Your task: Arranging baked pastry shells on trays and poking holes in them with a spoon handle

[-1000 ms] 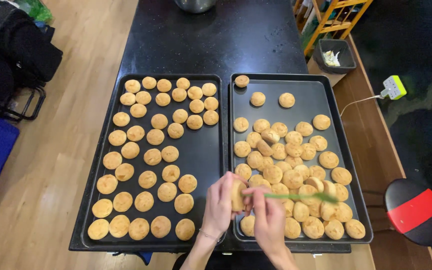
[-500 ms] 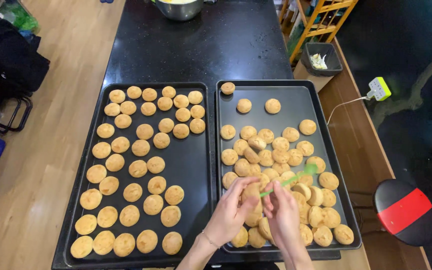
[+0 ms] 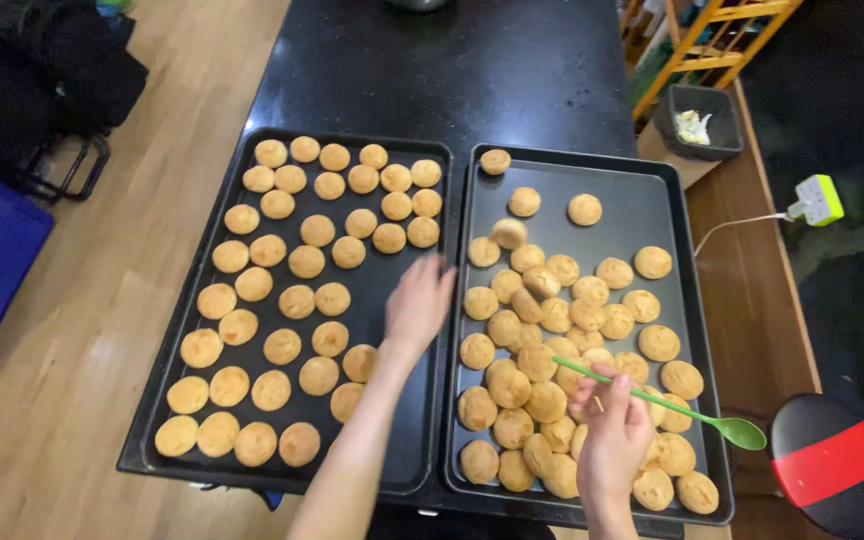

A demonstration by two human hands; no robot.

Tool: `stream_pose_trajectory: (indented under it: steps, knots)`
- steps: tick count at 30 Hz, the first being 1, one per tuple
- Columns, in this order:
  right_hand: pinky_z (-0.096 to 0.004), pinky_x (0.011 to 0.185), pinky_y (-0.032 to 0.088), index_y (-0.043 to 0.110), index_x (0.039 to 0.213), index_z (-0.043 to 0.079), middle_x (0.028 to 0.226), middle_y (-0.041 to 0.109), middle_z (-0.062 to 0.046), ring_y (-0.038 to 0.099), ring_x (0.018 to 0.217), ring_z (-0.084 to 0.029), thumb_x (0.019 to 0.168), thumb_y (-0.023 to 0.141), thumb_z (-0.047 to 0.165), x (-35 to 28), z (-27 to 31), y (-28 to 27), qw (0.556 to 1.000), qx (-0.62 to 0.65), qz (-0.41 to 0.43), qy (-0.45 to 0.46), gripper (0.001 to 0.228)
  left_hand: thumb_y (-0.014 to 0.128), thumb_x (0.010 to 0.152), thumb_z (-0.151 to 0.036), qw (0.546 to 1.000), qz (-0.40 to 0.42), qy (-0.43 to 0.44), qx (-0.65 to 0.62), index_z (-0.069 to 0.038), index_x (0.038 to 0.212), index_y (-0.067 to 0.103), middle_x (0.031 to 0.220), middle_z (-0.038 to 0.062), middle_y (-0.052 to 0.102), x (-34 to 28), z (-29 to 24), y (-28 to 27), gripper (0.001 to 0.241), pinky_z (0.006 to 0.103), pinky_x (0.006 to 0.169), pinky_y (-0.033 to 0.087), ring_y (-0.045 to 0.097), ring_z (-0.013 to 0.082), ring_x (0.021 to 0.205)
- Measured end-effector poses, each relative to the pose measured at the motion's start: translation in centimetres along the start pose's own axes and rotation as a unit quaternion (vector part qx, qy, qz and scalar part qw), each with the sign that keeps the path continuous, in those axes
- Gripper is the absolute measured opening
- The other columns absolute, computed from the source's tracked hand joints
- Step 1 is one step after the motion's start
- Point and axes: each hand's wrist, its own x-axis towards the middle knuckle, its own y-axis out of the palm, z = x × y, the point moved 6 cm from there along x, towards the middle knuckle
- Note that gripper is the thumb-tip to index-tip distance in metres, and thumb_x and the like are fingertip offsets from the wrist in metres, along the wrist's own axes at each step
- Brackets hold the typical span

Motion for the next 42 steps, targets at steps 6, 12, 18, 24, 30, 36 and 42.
stream_pose_trajectory:
  steps: [6, 12, 18, 24, 30, 36, 42]
  knots:
    - [-0.028, 0.068, 0.053, 0.067, 0.109, 0.0, 0.089, 0.07, -0.015, 0.061, 0.073, -0.017, 0.112, 0.044, 0.028, -2.2, -1.5, 3.5, 0.996, -0.027, 0.074, 0.033, 0.036, 0.083, 0.072, -0.045, 0.917, 0.022, 0.052, 0.396, -0.017, 0.133, 0.056, 0.123, 0.003, 0.06, -13.9, 12.3, -0.2, 0.073, 0.0452, 0.103, 0.042, 0.053, 0.0261, 0.11]
    - [-0.027, 0.061, 0.056, 0.073, 0.104, -0.001, 0.08, 0.072, -0.011, 0.065, 0.065, -0.016, 0.106, 0.045, 0.027, -7.5, -0.8, 10.7, 0.976, -0.056, 0.211, 0.0, 0.04, 0.051, 0.098, -0.035, 0.818, 0.013, -0.26, -0.514, -0.008, 0.13, 0.062, 0.123, 0.013, 0.061, -15.3, 2.4, -8.4, 0.043, 0.031, 0.065, 0.063, 0.067, 0.0216, 0.089]
    - [-0.025, 0.063, 0.055, 0.066, 0.098, 0.001, 0.082, 0.066, -0.008, 0.066, 0.061, -0.013, 0.106, 0.04, 0.011, -11.8, 5.4, 14.2, 0.904, -0.161, 0.29, -0.27, 0.029, 0.028, 0.101, -0.038, 0.727, 0.002, -0.282, -0.626, -0.005, 0.092, 0.063, 0.065, 0.01, 0.057, -16.3, -2.6, -9.5, 0.049, 0.0239, 0.03, 0.016, 0.041, 0.0137, 0.037]
    - [-0.033, 0.078, 0.051, 0.067, 0.099, 0.004, 0.091, 0.067, -0.007, 0.063, 0.085, -0.022, 0.103, 0.049, 0.011, -12.0, 4.7, 13.4, 0.865, -0.225, 0.334, -0.3, 0.02, 0.032, 0.1, -0.033, 0.864, 0.02, -0.156, -0.478, -0.002, 0.08, 0.07, 0.053, 0.008, 0.059, -16.1, -5.1, -10.9, 0.053, 0.023, 0.027, 0.033, 0.047, 0.0102, 0.034]
    - [-0.022, 0.055, 0.045, 0.072, 0.094, 0.002, 0.084, 0.066, -0.007, 0.056, 0.066, -0.01, 0.107, 0.047, 0.021, -9.1, 0.9, 7.9, 0.977, -0.087, 0.191, -0.037, 0.034, 0.055, 0.101, -0.031, 0.823, 0.182, -0.176, -0.509, -0.007, 0.094, 0.066, 0.08, 0.006, 0.062, -16.0, -8.2, -8.1, 0.027, 0.0219, 0.035, 0.042, 0.05, 0.0113, 0.041]
    - [-0.029, 0.092, 0.05, 0.076, 0.098, 0.003, 0.102, 0.074, -0.007, 0.066, 0.103, -0.017, 0.106, 0.047, 0.028, -7.1, 1.6, 4.5, 0.978, -0.166, 0.092, -0.086, 0.039, 0.056, 0.094, -0.045, 0.847, 0.168, -0.115, -0.491, -0.016, 0.123, 0.064, 0.133, 0.0, 0.066, -15.1, -9.6, -5.2, 0.042, 0.0267, 0.092, 0.058, 0.058, 0.011, 0.12]
    - [-0.023, 0.05, 0.033, 0.061, 0.08, 0.011, 0.064, 0.051, 0.002, 0.042, 0.054, -0.008, 0.109, 0.048, 0.028, -2.4, 0.5, 1.4, 0.995, -0.084, 0.047, 0.013, 0.036, 0.065, 0.097, -0.028, 0.876, 0.268, 0.07, -0.394, -0.017, 0.141, 0.053, 0.117, 0.005, 0.055, -13.8, -14.1, -4.7, 0.047, 0.0259, 0.085, 0.045, 0.055, 0.0157, 0.098]
